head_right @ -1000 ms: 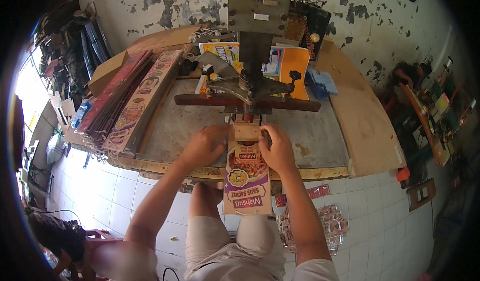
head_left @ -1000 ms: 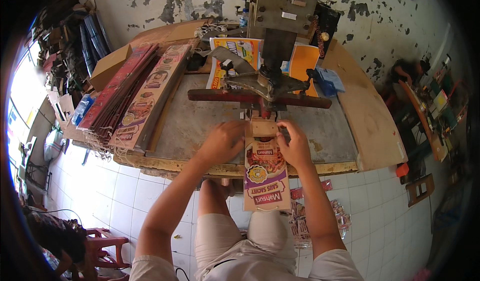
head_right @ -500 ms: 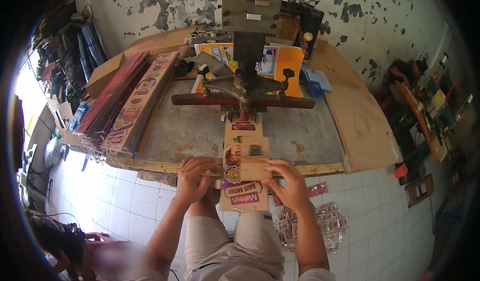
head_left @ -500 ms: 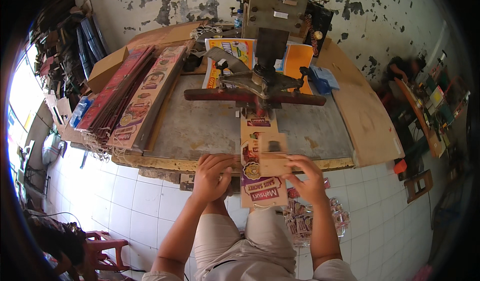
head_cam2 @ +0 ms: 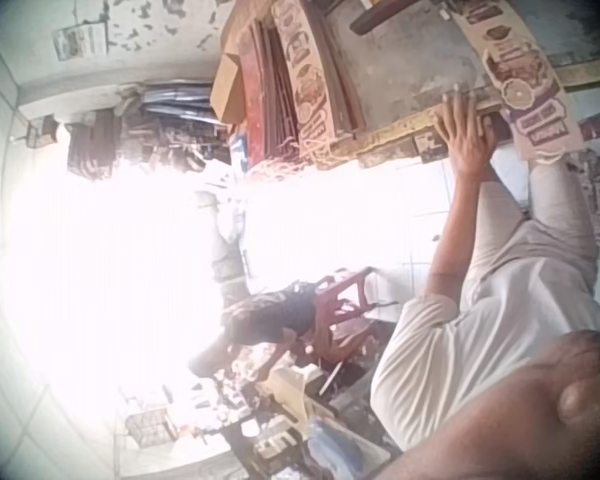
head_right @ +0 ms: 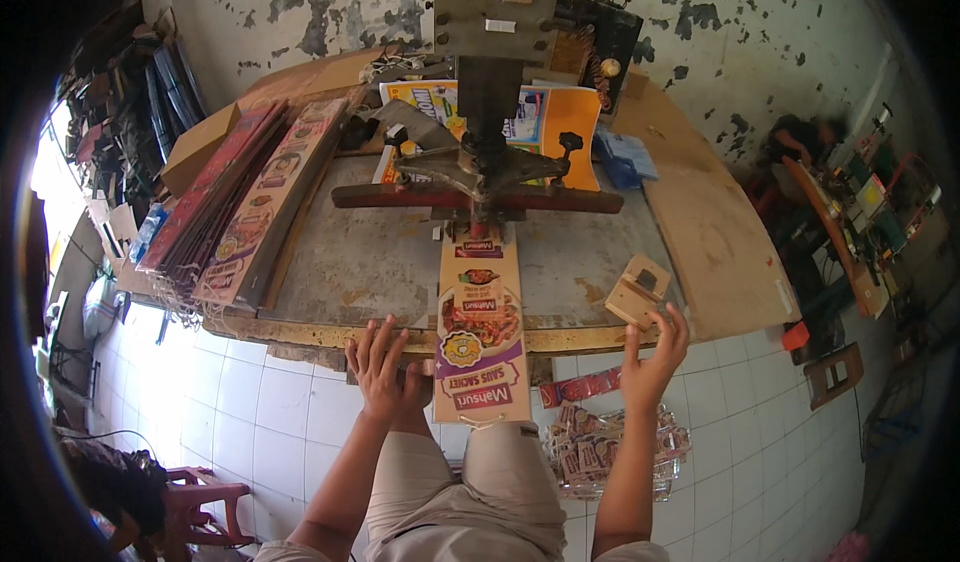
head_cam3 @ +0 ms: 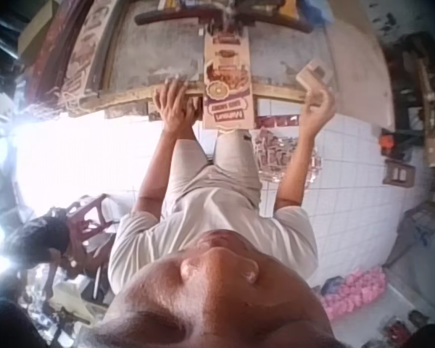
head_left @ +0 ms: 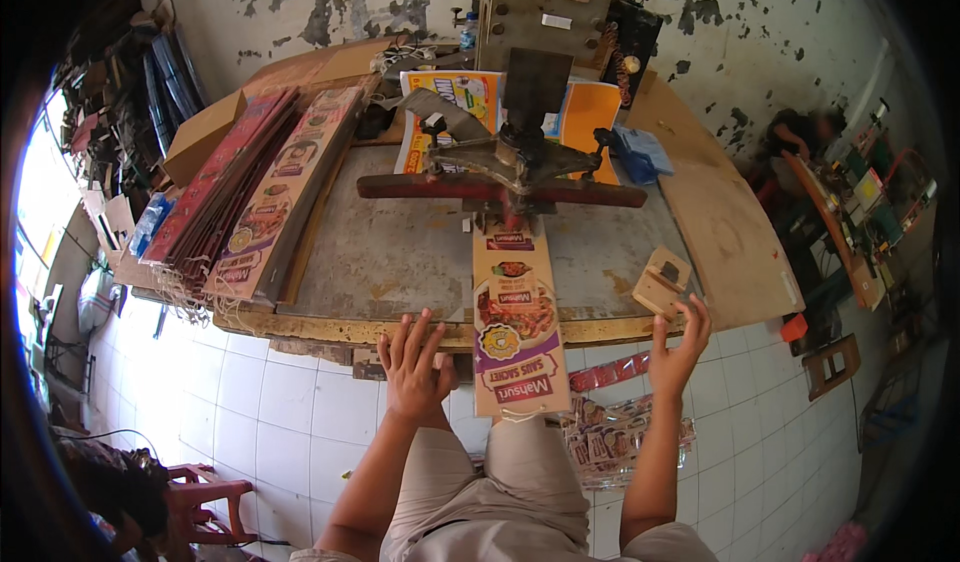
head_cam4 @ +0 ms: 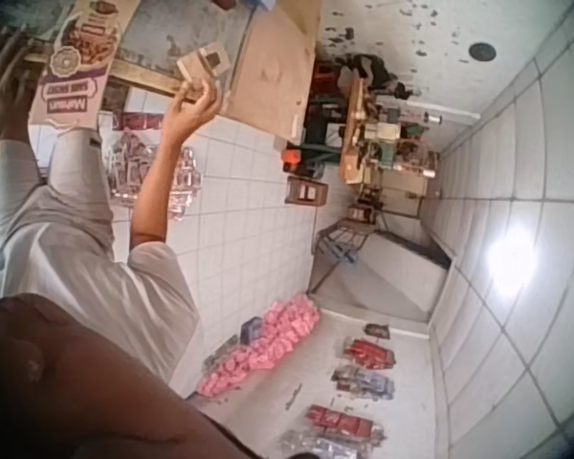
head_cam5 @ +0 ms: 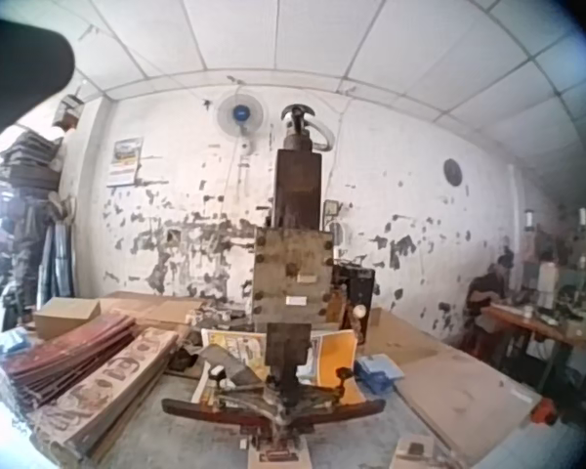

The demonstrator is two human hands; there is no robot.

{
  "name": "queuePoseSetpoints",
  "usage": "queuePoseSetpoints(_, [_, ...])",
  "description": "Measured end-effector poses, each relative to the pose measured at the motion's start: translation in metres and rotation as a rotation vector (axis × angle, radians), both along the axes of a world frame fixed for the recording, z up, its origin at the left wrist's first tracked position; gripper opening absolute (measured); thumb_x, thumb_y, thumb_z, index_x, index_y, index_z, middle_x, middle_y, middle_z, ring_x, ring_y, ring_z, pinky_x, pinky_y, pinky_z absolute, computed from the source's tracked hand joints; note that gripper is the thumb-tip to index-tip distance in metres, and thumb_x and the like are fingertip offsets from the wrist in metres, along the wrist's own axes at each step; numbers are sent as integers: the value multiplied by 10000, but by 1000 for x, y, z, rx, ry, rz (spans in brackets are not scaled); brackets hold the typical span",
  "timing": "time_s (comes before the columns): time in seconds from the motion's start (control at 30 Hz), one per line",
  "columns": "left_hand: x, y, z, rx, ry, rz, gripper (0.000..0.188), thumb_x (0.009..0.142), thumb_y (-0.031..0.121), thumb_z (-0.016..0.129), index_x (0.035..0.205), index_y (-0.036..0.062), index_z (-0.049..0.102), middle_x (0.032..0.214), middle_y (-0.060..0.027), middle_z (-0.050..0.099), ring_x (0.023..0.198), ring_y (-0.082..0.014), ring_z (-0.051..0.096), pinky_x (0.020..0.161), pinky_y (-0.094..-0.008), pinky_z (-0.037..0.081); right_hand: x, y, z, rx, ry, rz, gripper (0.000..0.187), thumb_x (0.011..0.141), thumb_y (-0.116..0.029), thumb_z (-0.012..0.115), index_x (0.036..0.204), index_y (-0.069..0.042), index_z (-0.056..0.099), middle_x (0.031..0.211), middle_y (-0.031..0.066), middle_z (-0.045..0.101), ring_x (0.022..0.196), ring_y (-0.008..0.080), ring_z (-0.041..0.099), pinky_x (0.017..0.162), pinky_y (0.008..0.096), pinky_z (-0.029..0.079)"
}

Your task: The person performs screen printing on a long strip of packaging by aligning it on a flat board, lowering a mechanical frame, and manually sliding a squeegee over the screen.

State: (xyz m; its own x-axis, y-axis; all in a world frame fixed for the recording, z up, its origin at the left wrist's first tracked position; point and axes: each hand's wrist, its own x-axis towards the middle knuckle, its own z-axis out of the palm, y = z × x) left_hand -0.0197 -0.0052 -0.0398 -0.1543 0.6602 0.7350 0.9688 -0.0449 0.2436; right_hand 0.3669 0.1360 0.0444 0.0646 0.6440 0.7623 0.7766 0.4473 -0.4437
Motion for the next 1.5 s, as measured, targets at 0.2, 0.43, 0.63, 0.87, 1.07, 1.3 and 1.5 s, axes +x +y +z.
queuePoseSetpoints(0.2, [-2,-1,-4,15,13,-10,504,1017,317,699,1497,162,696,1677,-64,583,1603,-319,450,1363,-559,148,-53,-31,-54,146,-140,339,321,1083,-152,652,1390,-57,657,1552,191,615,1538,448,481,1249,621,381])
queuePoseSetpoints(0.43, [-1,-1,-3,27,17,8,485,1018,330,711,1475,169,707,1657,-56,602,1584,-312,470,1343,-562,179,-89,-30,-109,99,-156,240,440,1176,-357,535,1518,-85,586,1672,145,535,1622,434,365,1338,650,160])
queuePoseSetpoints(0.63, [0,1,-8,34,21,26,473,1008,333,721,1453,172,715,1646,-58,611,1571,-319,480,1338,-560,185,-100,-29,-115,122,-95,196,454,1172,-402,565,1518,-108,584,1660,136,535,1607,436,376,1323,666,184])
queuePoseSetpoints(0.87, [-1,2,-11,35,28,26,459,1028,351,693,1454,183,712,1636,-57,617,1576,-308,467,1333,-557,183,-95,-30,-112,104,-108,241,447,1149,-339,589,1525,-98,574,1666,146,515,1613,440,356,1320,667,191])
queuePoseSetpoints(1.07, [-2,2,-12,39,31,26,474,1009,344,705,1457,191,711,1636,-52,616,1576,-304,464,1334,-555,181,-97,-32,-108,91,-96,259,447,1144,-304,576,1538,-93,564,1673,154,502,1626,447,336,1328,670,164])
queuePoseSetpoints(1.3, [-2,-1,-9,19,22,9,533,962,310,737,1482,199,704,1648,-38,603,1582,-293,457,1343,-558,169,-91,-43,-98,-27,3,339,487,1177,-390,487,1533,-69,573,1649,163,534,1633,446,336,1333,669,148])
queuePoseSetpoints(1.5, [-2,-2,-5,17,16,1,572,937,297,751,1498,202,699,1656,-31,593,1580,-289,456,1344,-549,174,-92,-85,-29,-73,124,586,680,1167,-592,404,1497,-36,615,1605,154,604,1574,409,472,1329,648,176])
